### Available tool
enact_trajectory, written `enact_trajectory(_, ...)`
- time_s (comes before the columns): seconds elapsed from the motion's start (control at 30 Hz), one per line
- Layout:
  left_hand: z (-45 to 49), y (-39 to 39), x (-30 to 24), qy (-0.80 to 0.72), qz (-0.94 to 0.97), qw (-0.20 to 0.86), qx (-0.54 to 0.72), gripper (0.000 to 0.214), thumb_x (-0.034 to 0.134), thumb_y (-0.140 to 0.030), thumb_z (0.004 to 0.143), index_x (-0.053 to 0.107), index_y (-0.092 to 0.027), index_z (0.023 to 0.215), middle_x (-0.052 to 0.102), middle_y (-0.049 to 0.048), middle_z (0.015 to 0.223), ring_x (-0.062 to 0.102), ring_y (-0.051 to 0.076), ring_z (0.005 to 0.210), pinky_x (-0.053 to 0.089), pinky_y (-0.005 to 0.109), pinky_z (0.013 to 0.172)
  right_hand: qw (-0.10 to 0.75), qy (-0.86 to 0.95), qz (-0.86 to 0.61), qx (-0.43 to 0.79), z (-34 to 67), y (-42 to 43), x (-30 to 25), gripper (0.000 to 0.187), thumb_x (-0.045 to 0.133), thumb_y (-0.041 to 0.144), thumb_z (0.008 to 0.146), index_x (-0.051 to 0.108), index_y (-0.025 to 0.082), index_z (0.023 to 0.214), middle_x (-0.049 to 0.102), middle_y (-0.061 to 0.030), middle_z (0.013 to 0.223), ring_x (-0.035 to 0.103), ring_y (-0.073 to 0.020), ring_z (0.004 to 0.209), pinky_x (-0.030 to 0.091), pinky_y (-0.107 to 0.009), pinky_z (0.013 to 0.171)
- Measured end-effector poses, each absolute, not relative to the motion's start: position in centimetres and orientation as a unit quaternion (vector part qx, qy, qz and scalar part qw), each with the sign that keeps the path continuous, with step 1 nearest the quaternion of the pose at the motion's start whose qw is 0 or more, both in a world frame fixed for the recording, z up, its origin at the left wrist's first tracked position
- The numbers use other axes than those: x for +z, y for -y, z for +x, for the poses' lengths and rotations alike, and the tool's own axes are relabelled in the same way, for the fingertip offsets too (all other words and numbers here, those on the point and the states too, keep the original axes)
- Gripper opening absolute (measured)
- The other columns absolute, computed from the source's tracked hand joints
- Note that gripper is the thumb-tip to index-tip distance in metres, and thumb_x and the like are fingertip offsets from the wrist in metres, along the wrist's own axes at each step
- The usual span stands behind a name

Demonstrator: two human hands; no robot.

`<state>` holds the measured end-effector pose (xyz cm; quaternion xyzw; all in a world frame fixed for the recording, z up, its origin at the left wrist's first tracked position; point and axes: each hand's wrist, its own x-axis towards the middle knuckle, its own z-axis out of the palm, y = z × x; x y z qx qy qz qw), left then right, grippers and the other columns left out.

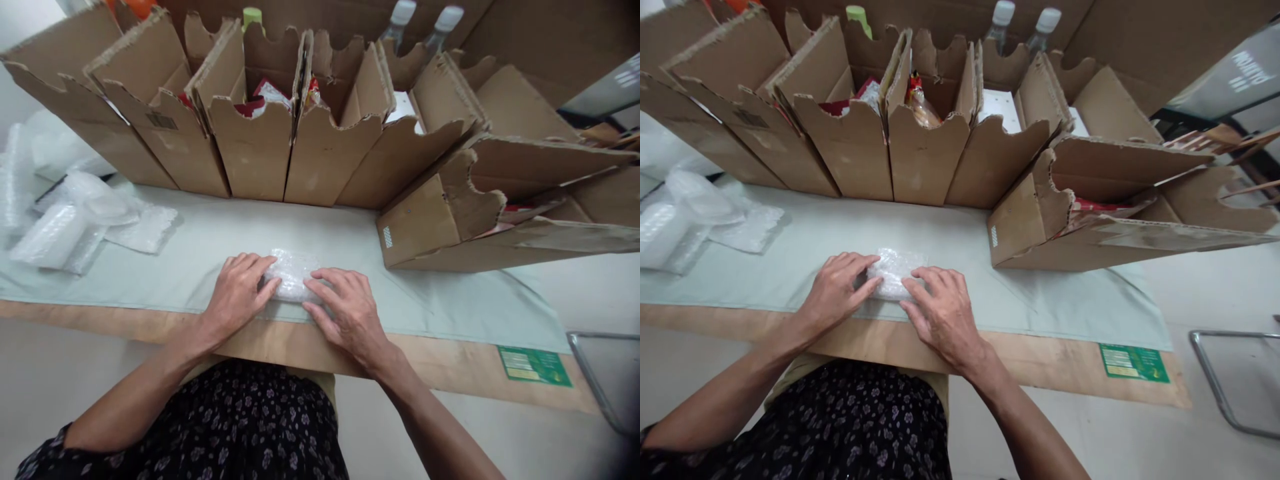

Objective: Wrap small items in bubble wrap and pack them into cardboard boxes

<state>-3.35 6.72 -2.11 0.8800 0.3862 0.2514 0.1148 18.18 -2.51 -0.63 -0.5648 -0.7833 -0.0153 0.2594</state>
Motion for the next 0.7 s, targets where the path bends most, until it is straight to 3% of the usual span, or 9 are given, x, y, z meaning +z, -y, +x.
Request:
enact_trajectory(0.13, -3.6, -6.4, -1.7, -0.446, 0.825, 0.206, 0.281, 0.030, 0.065, -0.031, 0.095, 0.069, -0.017, 0.121, 0.073, 0.0090, 0.102, 0.067, 0.024, 0.090, 0.054, 0.042, 0.084, 0.220, 0.794, -0.567, 0.018, 18.2, 1.8, -1.2, 0.021, 0.060, 0.027, 0.102, 0.072, 0.020, 0.119, 0.077, -0.0112, 0.121, 0.068, -0.0285, 0.113, 0.048, -0.046, 0.097)
enact_trajectory(0.2, -4.1, -5.0, -1.4, -0.482, 0.749, 0.326, 0.317, 0.042, 0.067, -0.037, 0.093, 0.064, -0.018, 0.131, 0.073, 0.0098, 0.110, 0.069, 0.022, 0.091, 0.057, 0.040, 0.083, 0.273, 0.757, -0.591, 0.057, 18.2, 1.5, -1.3, 0.021, 0.057, 0.024, 0.103, 0.073, 0.021, 0.116, 0.080, -0.0089, 0.113, 0.071, -0.0262, 0.107, 0.050, -0.044, 0.095)
enact_trajectory(0.3, -4.3, -2.9, -1.2, -0.496, 0.608, 0.511, 0.350, 0.069, 0.071, -0.043, 0.089, 0.048, -0.017, 0.149, 0.069, 0.0149, 0.129, 0.072, 0.025, 0.108, 0.060, 0.040, 0.092, 0.359, 0.682, -0.617, 0.159, 17.8, 1.8, -1.0, 0.020, 0.057, 0.027, 0.103, 0.074, 0.023, 0.113, 0.081, -0.0063, 0.106, 0.072, -0.0239, 0.099, 0.052, -0.042, 0.092)
enact_trajectory(0.4, -3.7, -1.7, -0.8, -0.464, 0.531, 0.613, 0.356, 0.085, 0.073, -0.042, 0.086, 0.036, -0.014, 0.157, 0.072, 0.0146, 0.125, 0.072, 0.025, 0.113, 0.060, 0.039, 0.097, 0.383, 0.645, -0.601, 0.278, 17.1, 2.8, -0.3, 0.018, 0.058, 0.030, 0.102, 0.074, 0.025, 0.107, 0.080, -0.0039, 0.102, 0.072, -0.0220, 0.095, 0.053, -0.042, 0.094)
enact_trajectory(0.5, -2.8, -0.9, -0.2, -0.463, 0.563, 0.592, 0.343, 0.079, 0.067, -0.036, 0.092, 0.033, -0.018, 0.160, 0.075, 0.0075, 0.110, 0.074, 0.020, 0.100, 0.061, 0.034, 0.092, 0.377, 0.645, -0.588, 0.309, 17.4, 4.3, 0.6, 0.021, 0.065, 0.035, 0.097, 0.074, 0.024, 0.113, 0.076, -0.0077, 0.120, 0.069, -0.0255, 0.114, 0.050, -0.047, 0.103)
enact_trajectory(0.57, -2.3, -0.4, 0.0, -0.451, 0.637, 0.530, 0.332, 0.075, 0.064, -0.031, 0.095, 0.031, -0.025, 0.162, 0.074, 0.0046, 0.111, 0.074, 0.018, 0.099, 0.061, 0.031, 0.091, 0.377, 0.640, -0.585, 0.326, 18.2, 5.2, 1.6, 0.049, 0.073, 0.044, 0.092, 0.065, 0.023, 0.135, 0.067, -0.0119, 0.140, 0.064, -0.0276, 0.125, 0.050, -0.047, 0.107)
enact_trajectory(0.63, -1.7, 0.3, -0.1, -0.398, 0.723, 0.469, 0.315, 0.075, 0.061, -0.027, 0.097, 0.027, -0.029, 0.164, 0.074, 0.0036, 0.113, 0.074, 0.017, 0.101, 0.060, 0.030, 0.091, 0.380, 0.633, -0.570, 0.361, 19.2, 5.9, 2.7, 0.078, 0.080, 0.054, 0.085, 0.051, 0.023, 0.151, 0.061, -0.0139, 0.147, 0.065, -0.0262, 0.123, 0.052, -0.044, 0.104)
enact_trajectory(0.67, -1.4, 0.5, -0.3, -0.362, 0.761, 0.442, 0.307, 0.076, 0.060, -0.026, 0.098, 0.025, -0.030, 0.165, 0.074, 0.0038, 0.114, 0.075, 0.018, 0.100, 0.061, 0.030, 0.090, 0.378, 0.635, -0.559, 0.376, 19.7, 6.2, 3.2, 0.079, 0.080, 0.055, 0.085, 0.051, 0.023, 0.151, 0.064, -0.0129, 0.144, 0.067, -0.0245, 0.118, 0.053, -0.041, 0.102)
enact_trajectory(0.7, -1.0, 0.7, -0.4, -0.327, 0.792, 0.418, 0.301, 0.077, 0.058, -0.025, 0.099, 0.022, -0.030, 0.166, 0.075, 0.0039, 0.113, 0.075, 0.018, 0.098, 0.061, 0.030, 0.088, 0.375, 0.638, -0.552, 0.384, 20.1, 6.4, 3.7, 0.069, 0.079, 0.053, 0.087, 0.057, 0.022, 0.145, 0.068, -0.0108, 0.136, 0.068, -0.0227, 0.112, 0.053, -0.039, 0.099)
